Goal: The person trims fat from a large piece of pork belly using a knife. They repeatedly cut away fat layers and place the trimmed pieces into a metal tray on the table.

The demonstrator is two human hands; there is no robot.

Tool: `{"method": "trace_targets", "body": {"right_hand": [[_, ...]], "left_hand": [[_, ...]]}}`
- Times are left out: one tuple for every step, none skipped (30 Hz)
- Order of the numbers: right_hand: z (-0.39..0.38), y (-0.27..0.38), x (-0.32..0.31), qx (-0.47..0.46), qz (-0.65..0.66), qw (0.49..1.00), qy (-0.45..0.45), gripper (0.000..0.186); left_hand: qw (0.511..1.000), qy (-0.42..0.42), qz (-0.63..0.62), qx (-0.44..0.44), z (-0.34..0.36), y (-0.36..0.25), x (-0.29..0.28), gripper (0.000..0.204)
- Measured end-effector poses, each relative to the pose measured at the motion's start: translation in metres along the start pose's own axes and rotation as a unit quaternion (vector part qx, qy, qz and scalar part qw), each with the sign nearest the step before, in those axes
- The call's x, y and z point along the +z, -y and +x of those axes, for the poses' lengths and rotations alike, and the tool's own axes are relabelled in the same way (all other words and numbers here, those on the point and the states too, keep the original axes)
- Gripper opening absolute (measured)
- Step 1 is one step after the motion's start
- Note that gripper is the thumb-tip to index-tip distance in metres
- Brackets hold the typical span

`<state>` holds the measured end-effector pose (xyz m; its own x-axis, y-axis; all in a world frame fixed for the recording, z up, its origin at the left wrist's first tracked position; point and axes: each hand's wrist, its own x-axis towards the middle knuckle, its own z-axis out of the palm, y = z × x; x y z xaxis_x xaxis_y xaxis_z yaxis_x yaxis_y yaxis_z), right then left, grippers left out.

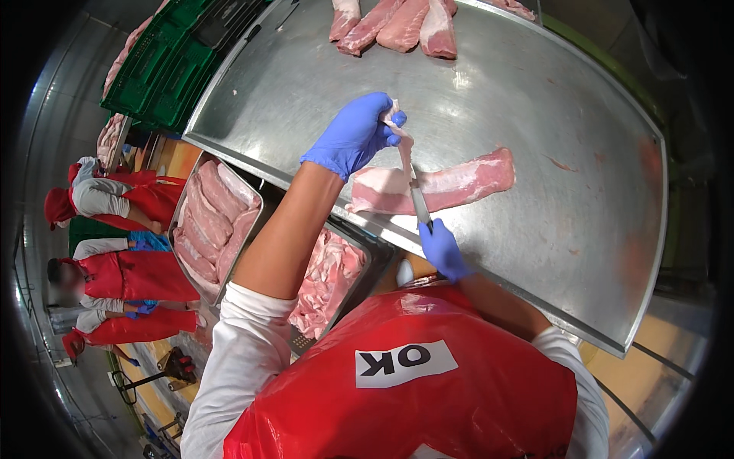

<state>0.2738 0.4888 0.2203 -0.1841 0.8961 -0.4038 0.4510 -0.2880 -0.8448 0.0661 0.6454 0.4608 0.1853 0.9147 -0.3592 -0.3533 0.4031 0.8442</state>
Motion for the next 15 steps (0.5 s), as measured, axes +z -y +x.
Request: {"method": "trace_targets", "body": {"right_hand": [[0.021, 0.009, -0.001, 0.021, 0.009, 1.0, 0.01, 0.045], [0.047, 0.009, 0.001, 0.013, 0.01, 1.0, 0.003, 0.046], [0.075, 0.004, 0.007, 0.007, 0.013, 1.0, -0.007, 0.048], [0.077, 0.008, 0.01, -0.001, 0.002, 1.0, -0.015, 0.048], [0.079, 0.012, 0.013, -0.008, -0.008, 1.0, -0.023, 0.049], [0.07, 0.011, 0.017, -0.015, -0.028, 0.999, -0.038, 0.048], [0.054, 0.007, 0.022, -0.007, -0.045, 0.998, -0.035, 0.048], [0.038, 0.002, 0.026, 0.0, -0.062, 0.998, -0.033, 0.048], [0.011, -0.003, 0.022, 0.006, -0.067, 0.998, -0.01, 0.046], [-0.015, -0.009, 0.013, 0.015, -0.071, 0.997, 0.009, 0.045], [-0.036, -0.026, 0.004, 0.009, -0.05, 0.998, 0.025, 0.044], [-0.052, -0.042, -0.007, 0.005, -0.028, 0.999, 0.041, 0.042], [-0.065, -0.045, -0.021, 0.018, -0.033, 0.998, 0.049, 0.041], [-0.08, -0.04, -0.043, 0.034, -0.039, 0.997, 0.05, 0.04], [-0.088, -0.037, -0.059, 0.046, -0.045, 0.996, 0.054, 0.039]], "left_hand": [[1.0, -0.002, -0.001, 0.003, 0.0, 0.0, 0.0, 0.015], [1.0, -0.002, 0.001, 0.004, 0.001, 0.001, 0.003, 0.015], [1.0, -0.017, 0.007, 0.006, 0.004, 0.0, 0.007, 0.015], [0.999, -0.037, 0.009, 0.011, 0.005, -0.001, 0.005, 0.015], [0.998, -0.057, 0.012, 0.015, 0.006, -0.003, 0.004, 0.015], [0.999, -0.049, 0.011, 0.013, 0.008, -0.006, 0.0, 0.014], [0.999, -0.044, 0.007, 0.012, 0.009, -0.008, -0.012, 0.014], [0.999, -0.038, 0.002, 0.012, 0.009, -0.01, -0.024, 0.014], [0.998, -0.057, 0.002, 0.021, 0.006, -0.011, -0.034, 0.014], [0.997, -0.071, 0.003, 0.027, 0.005, -0.011, -0.041, 0.015], [0.995, -0.088, 0.004, 0.035, 0.0, -0.012, -0.052, 0.015], [0.993, -0.105, 0.032, 0.051, -0.001, -0.013, -0.073, 0.017], [0.985, -0.133, 0.087, 0.06, -0.006, -0.012, -0.099, 0.017], [0.964, -0.172, 0.193, 0.058, -0.006, -0.006, -0.125, 0.02], [0.939, -0.172, 0.297, 0.028, -0.008, -0.003, -0.149, 0.023]]}}
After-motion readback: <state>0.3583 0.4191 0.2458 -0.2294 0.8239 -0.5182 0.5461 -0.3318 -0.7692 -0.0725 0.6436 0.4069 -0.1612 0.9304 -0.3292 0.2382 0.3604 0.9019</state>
